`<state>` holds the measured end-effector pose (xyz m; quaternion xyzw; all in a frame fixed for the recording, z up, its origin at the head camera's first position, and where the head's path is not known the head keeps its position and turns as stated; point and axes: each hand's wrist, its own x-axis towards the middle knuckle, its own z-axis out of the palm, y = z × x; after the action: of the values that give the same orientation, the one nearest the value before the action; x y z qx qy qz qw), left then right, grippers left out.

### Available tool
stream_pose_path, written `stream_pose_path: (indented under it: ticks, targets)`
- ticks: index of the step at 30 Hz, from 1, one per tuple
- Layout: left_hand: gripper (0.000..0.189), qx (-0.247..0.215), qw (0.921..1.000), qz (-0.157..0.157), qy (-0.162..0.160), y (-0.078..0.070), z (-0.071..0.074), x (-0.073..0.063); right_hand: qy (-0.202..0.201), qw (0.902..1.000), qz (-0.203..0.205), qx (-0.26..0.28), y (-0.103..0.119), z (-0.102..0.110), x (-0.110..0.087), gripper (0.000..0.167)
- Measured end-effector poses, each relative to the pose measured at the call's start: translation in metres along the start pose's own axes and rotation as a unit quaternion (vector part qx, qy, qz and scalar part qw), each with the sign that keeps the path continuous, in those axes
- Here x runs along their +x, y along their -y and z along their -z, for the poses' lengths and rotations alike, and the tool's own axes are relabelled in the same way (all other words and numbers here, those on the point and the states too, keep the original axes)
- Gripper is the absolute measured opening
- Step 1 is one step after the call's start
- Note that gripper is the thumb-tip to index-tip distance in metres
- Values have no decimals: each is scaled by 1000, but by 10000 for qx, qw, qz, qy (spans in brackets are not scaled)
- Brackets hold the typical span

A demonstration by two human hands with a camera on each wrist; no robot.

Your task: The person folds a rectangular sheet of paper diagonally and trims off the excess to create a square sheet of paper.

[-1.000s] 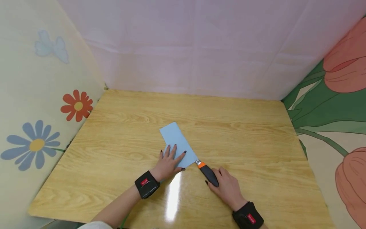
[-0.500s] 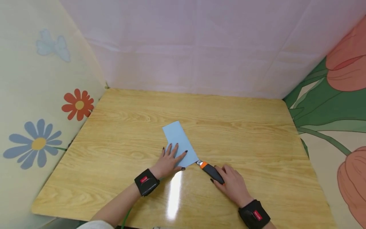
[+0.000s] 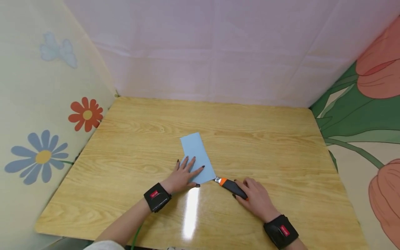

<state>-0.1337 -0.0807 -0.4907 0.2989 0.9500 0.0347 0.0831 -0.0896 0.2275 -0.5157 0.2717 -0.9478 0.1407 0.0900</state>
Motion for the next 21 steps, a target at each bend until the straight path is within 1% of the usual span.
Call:
stream_pose_path:
  ticks: [5,9,14,21]
  targets:
    - [64,-191,9994,-278,82,5,2,-3,81,9995,286,-78,-6,1,-2,53]
    - [65,-241,9988,-406,158,8,5,-5,150,9990,411,-30,-5,1,1,54]
    - [65,-315,9977,-524,280,11,6,-6,225,9992,331,-34,-5,2,1,53]
    - [67,-414,9958,-729,372,15,5,-7,372,9985,375,117,-4,0,2,52]
